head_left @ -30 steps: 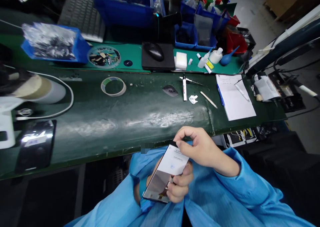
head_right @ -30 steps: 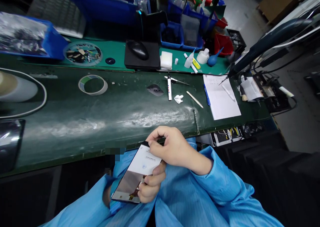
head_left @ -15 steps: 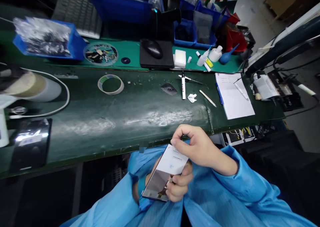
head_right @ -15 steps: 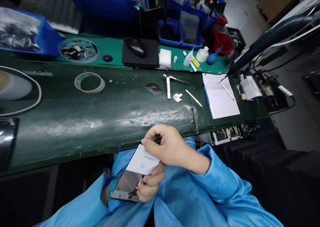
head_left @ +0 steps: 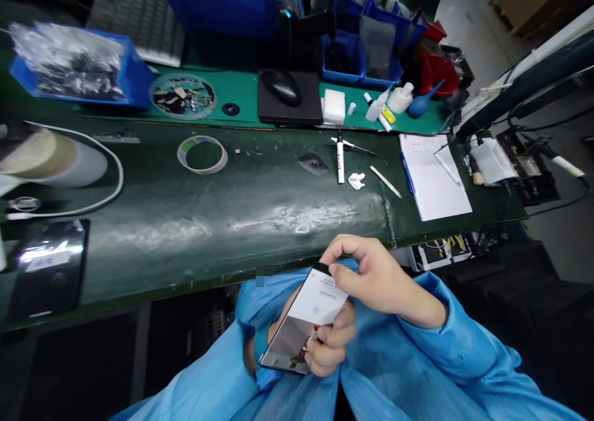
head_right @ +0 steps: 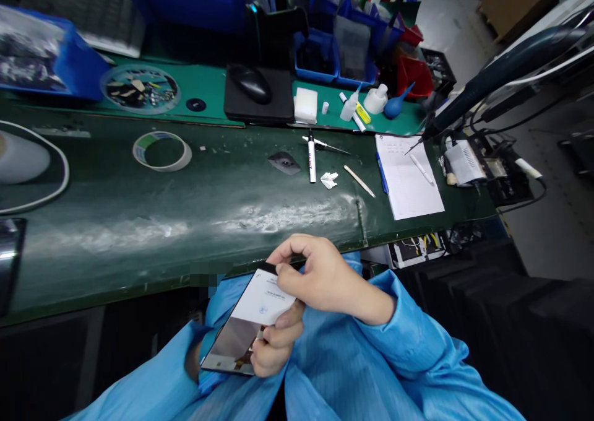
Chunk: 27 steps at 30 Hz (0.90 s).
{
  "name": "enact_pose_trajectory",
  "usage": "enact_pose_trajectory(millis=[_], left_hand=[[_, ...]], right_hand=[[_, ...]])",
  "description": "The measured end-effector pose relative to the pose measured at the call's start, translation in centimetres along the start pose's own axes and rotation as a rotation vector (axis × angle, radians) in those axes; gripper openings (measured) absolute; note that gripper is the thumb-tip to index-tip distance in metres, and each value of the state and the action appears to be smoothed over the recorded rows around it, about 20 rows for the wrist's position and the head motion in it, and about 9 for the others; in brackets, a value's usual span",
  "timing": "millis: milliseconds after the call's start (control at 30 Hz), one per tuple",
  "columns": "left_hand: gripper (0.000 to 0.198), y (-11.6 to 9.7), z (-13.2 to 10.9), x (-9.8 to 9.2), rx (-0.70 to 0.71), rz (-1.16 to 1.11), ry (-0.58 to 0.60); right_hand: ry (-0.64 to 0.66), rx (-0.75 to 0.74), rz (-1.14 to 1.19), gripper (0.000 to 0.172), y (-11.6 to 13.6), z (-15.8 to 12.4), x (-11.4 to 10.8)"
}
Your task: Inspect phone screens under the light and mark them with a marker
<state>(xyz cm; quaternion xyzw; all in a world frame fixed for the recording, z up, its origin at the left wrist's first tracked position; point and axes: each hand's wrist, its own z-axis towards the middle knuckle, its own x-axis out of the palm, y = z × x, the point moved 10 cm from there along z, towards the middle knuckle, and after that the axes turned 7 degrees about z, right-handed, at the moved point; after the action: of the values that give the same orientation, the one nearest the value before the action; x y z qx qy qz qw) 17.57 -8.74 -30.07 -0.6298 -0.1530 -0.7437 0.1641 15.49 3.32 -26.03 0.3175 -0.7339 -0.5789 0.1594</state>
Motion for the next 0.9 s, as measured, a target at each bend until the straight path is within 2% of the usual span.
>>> enact_pose_trajectory(millis=[200, 467, 567, 633, 900], left_hand=[[0.022, -0.7, -0.3, 0.6, 0.045, -0.033, 0.024], [0.027, -0.9, -0.7, 0.4, 0.073, 0.014, 0.013], [0.028, -1.0, -0.4, 0.6, 0.067, 0.01, 0.014], [0.027, -1.1, -0.3, 0.8, 0.078, -0.005, 0.023], [0.027, -0.7, -0.4, -0.3, 0.097, -0.018, 0.044]], right_hand=[[0.01, -0.005, 0.071, 0.02, 0.1, 0.0, -0.2], [-0.162, -0.064, 0.129, 0.013, -0.3, 0.0, -3.2], [-0.214, -0.072, 0.152, 0.032, -0.6, -0.3, -3.9], [-0.218, -0.075, 0.182, 0.039, -0.8, -0.4, -4.0], [-0.236, -0.115, 0.225, 0.015, -0.5, -0.7, -3.7]])
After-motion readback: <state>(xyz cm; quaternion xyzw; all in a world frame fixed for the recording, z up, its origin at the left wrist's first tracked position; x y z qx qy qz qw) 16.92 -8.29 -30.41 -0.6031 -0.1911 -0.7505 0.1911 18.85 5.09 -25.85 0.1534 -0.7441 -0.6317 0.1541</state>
